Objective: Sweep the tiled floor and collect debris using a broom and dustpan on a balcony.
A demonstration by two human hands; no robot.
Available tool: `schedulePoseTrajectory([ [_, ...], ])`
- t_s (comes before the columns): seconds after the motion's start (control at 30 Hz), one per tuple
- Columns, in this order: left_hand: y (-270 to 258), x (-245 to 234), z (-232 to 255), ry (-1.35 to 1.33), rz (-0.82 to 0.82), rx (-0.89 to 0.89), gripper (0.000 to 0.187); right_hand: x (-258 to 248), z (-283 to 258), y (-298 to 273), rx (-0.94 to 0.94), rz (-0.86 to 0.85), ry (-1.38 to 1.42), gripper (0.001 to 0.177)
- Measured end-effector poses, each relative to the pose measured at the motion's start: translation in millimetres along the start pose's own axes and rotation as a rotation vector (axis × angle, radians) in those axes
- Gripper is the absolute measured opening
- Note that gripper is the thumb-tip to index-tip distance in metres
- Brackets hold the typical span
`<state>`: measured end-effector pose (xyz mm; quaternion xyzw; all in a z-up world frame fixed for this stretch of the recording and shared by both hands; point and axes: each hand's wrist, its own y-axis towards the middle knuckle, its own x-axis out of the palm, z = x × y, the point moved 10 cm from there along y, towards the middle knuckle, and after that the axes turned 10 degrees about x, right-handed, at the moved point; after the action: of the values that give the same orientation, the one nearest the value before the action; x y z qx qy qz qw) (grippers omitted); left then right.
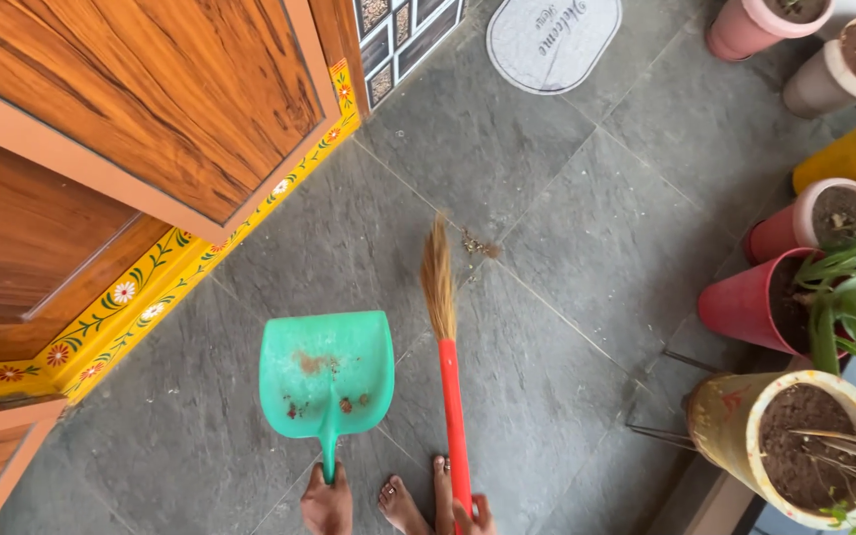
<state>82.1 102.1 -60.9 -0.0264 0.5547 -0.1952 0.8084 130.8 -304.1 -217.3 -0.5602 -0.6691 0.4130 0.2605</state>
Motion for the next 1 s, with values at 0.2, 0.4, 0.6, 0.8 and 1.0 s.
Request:
schedulePoseTrajectory([
  [0.2, -3.9, -13.9, 16.4, 0.006, -0.047, -0.006, 0.031, 52.1, -160.2, 12.7, -0.027, 0.032, -0.042, 0.027],
  [0.4, 2.2, -4.3, 14.7, -0.025, -0.037, -0.009, 0.027, 83.7, -187.0, -46.7, 0.350, -0.214, 0.476, 0.022],
  [0.6, -13.6, -10.8, 23.3, -0.039, -0.016, -0.007, 0.031, 74.9, -214.5, -54.9, 0.304, -0.279, 0.624, 0.023],
  [0.8, -12.4, 8.1, 29.0, 0.009, -0.121, -0.014, 0.032, 24.4, -270.3, 43.5, 0.130, 0.087, 0.437, 0.033],
  [1.0, -15.9, 24.7, 41.7, 0.042, -0.144, 0.047, 0.034, 26.3, -270.6, 100.5, 0.165, 0.182, 0.435, 0.039],
])
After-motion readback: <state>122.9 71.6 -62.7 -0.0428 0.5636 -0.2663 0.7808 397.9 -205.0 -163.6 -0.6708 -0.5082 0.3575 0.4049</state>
